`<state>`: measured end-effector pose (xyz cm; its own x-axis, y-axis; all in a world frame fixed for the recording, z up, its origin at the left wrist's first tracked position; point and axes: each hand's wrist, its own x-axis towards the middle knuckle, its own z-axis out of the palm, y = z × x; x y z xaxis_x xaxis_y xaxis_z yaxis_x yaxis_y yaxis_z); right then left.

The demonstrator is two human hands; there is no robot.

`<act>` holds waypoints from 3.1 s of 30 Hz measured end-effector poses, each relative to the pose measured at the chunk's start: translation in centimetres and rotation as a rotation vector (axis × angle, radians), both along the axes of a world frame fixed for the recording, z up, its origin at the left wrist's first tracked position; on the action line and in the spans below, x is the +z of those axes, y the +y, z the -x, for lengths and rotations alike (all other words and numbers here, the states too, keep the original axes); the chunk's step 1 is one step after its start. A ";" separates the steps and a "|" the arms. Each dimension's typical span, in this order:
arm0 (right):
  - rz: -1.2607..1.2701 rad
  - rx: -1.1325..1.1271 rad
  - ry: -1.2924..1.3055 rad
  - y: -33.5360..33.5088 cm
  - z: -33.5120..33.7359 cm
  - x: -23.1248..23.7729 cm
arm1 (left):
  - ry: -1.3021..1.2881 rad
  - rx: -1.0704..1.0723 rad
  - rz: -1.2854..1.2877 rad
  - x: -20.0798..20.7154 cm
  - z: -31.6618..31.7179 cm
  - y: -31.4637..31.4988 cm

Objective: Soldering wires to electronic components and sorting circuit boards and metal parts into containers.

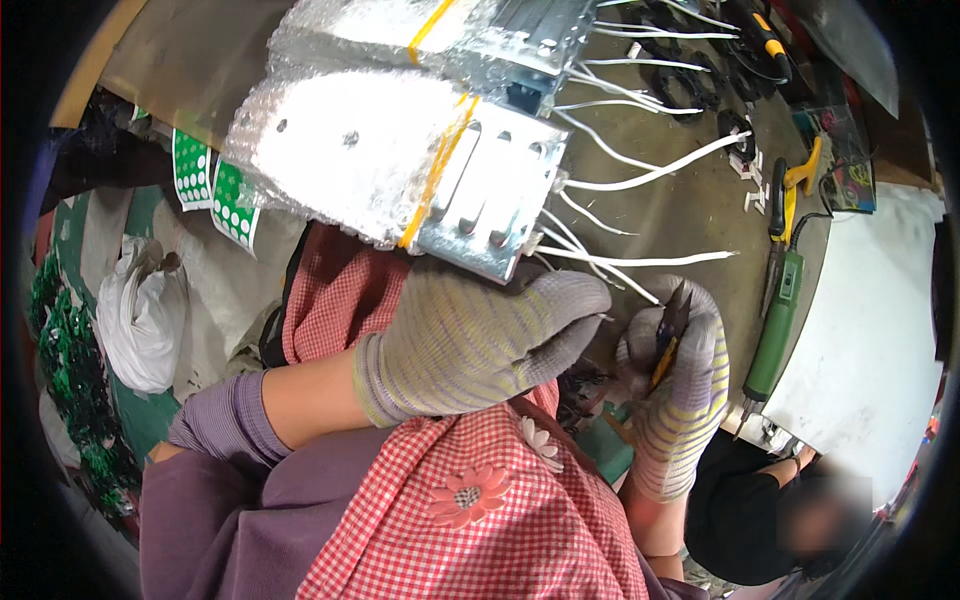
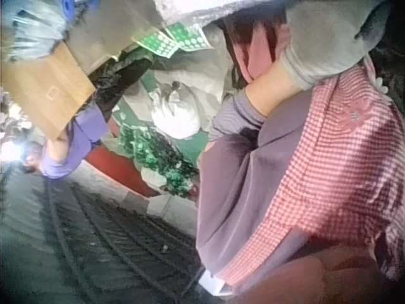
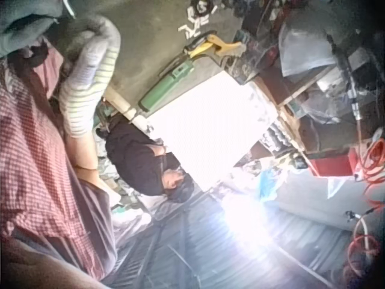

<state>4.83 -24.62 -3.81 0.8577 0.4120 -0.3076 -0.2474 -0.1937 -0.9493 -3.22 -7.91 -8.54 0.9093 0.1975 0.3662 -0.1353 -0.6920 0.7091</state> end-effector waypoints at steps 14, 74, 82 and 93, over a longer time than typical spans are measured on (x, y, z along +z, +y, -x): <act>0.138 0.184 0.143 1.9 -2.0 0.1 | -0.121 -0.258 0.077 -2.9 2.0 1.3; 0.299 0.104 -0.078 2.2 -1.9 -0.7 | -0.062 -0.281 -0.259 -4.9 4.1 0.7; 0.328 0.135 -0.039 -0.3 -0.5 0.1 | 0.009 0.153 -0.411 0.8 0.0 0.1; 0.269 0.224 0.045 0.8 -0.8 0.3 | 0.250 0.059 -0.503 2.5 0.4 -1.5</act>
<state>5.62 -23.82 -3.52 0.7382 0.4872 -0.4665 -0.2112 -0.4899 -0.8458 -3.65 -9.37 -6.09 0.9732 0.1078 0.2031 0.0439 -0.9542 0.2958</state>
